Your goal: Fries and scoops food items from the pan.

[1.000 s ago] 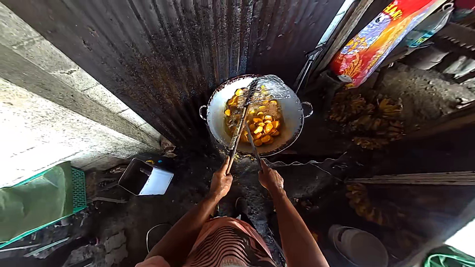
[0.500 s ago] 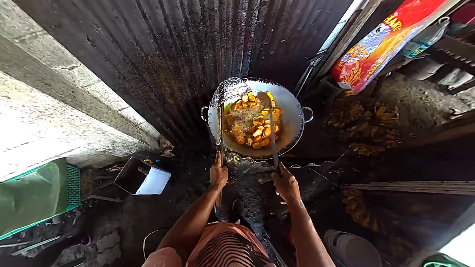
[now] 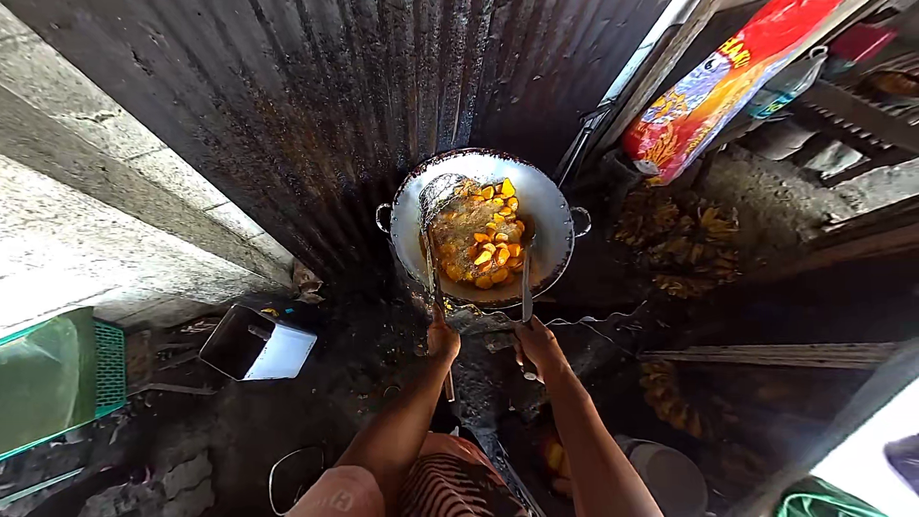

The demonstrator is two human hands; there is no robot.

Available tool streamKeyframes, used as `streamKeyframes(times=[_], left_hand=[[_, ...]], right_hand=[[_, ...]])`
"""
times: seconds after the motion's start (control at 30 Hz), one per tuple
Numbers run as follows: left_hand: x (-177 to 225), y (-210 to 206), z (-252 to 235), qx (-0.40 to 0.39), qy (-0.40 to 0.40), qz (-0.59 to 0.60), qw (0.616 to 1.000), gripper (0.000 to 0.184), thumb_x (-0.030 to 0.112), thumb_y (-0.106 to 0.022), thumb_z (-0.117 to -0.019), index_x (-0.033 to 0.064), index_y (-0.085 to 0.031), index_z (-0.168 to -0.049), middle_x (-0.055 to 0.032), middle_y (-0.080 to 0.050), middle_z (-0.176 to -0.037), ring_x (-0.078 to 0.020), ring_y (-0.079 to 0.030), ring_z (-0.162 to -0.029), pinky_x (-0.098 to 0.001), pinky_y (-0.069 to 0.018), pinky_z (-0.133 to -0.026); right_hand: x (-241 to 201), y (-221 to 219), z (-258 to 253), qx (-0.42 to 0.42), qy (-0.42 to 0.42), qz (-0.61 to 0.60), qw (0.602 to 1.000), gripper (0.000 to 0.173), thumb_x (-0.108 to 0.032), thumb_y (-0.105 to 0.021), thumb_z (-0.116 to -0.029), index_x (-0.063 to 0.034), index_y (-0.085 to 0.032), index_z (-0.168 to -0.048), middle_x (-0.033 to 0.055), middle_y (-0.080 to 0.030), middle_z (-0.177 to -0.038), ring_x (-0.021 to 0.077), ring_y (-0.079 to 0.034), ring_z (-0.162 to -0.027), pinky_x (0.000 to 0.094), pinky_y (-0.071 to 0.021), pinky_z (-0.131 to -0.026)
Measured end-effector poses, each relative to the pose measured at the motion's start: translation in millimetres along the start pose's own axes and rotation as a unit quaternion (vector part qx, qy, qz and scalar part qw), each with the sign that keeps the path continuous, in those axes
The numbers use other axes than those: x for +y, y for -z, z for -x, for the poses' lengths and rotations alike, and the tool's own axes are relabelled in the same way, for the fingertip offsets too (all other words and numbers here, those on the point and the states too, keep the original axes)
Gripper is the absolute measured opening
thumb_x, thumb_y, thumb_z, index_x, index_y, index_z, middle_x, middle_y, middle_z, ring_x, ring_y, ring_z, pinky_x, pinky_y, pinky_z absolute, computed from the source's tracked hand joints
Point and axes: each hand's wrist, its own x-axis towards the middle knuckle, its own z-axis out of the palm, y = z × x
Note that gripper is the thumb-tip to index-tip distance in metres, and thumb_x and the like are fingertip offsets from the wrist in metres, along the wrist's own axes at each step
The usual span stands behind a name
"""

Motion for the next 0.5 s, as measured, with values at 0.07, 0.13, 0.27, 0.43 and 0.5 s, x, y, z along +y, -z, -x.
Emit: streamKeyframes(times=[0.07,0.13,0.27,0.43,0.5], left_hand=[[6.5,11.8,-15.4,-0.005,-0.022,0.03,0.999,0.073,0.005,-0.051,-0.1017,0.0107,-0.017,-0.166,-0.022,-0.058,-0.145,-0.0343,-0.062,-0.127,-0.0498,-0.0498,-0.107],[11.5,24.2,-22.9,0.001,-0.047,0.059,0.997,0.069,0.005,-0.052,-0.1012,0.0101,-0.024,-0.165,-0.0203,-0.058,-0.146,-0.0324,-0.06,-0.13,-0.0485,-0.0475,-0.11],[7.1,22.0,-12.4,0.026,-0.079,0.042,0.996,0.067,0.009,-0.051,-0.1032,0.0136,-0.026,-0.165,-0.0174,-0.058,-0.148,-0.0306,-0.062,-0.128,-0.047,-0.0488,-0.108],[22.9,10.8,-17.2,0.051,-0.038,-0.059,0.996,0.073,0.013,-0.049,-0.1049,0.022,-0.014,-0.168,-0.021,-0.062,-0.137,-0.0329,-0.067,-0.116,-0.0471,-0.0559,-0.098],[30.3,8.2,-25.8,0.049,-0.02,-0.098,0.994,0.072,0.014,-0.047,-0.106,0.0219,-0.011,-0.168,-0.02,-0.062,-0.137,-0.0316,-0.068,-0.116,-0.0454,-0.0569,-0.097]], right_hand=[[0.2,11.6,12.6,-0.022,-0.02,-0.033,0.999,0.034,-0.021,-0.042,-0.1116,-0.0111,-0.044,-0.144,0.0052,-0.049,-0.07,0.0148,-0.048,-0.045,0.0309,-0.047,-0.042],[2.3,19.2,20.9,-0.041,-0.037,-0.069,0.996,0.034,-0.022,-0.041,-0.1117,-0.0126,-0.043,-0.144,0.0038,-0.046,-0.067,0.0139,-0.046,-0.043,0.0299,-0.0453,-0.039],[2.5,26.1,25.8,-0.059,-0.06,-0.158,0.984,0.034,-0.022,-0.04,-0.1117,-0.0152,-0.043,-0.145,0.0024,-0.045,-0.064,0.0123,-0.045,-0.041,0.0279,-0.043,-0.037],[1.1,23.1,11.3,-0.067,-0.073,-0.211,0.973,0.034,-0.02,-0.038,-0.1106,-0.017,-0.042,-0.145,0.0032,-0.048,-0.067,0.0118,-0.046,-0.042,0.0272,-0.0438,-0.038],[2.6,18.9,6.8,-0.069,-0.077,-0.193,0.976,0.035,-0.021,-0.036,-0.1115,-0.018,-0.039,-0.147,0.0029,-0.046,-0.066,0.0123,-0.045,-0.041,0.028,-0.0436,-0.037]])
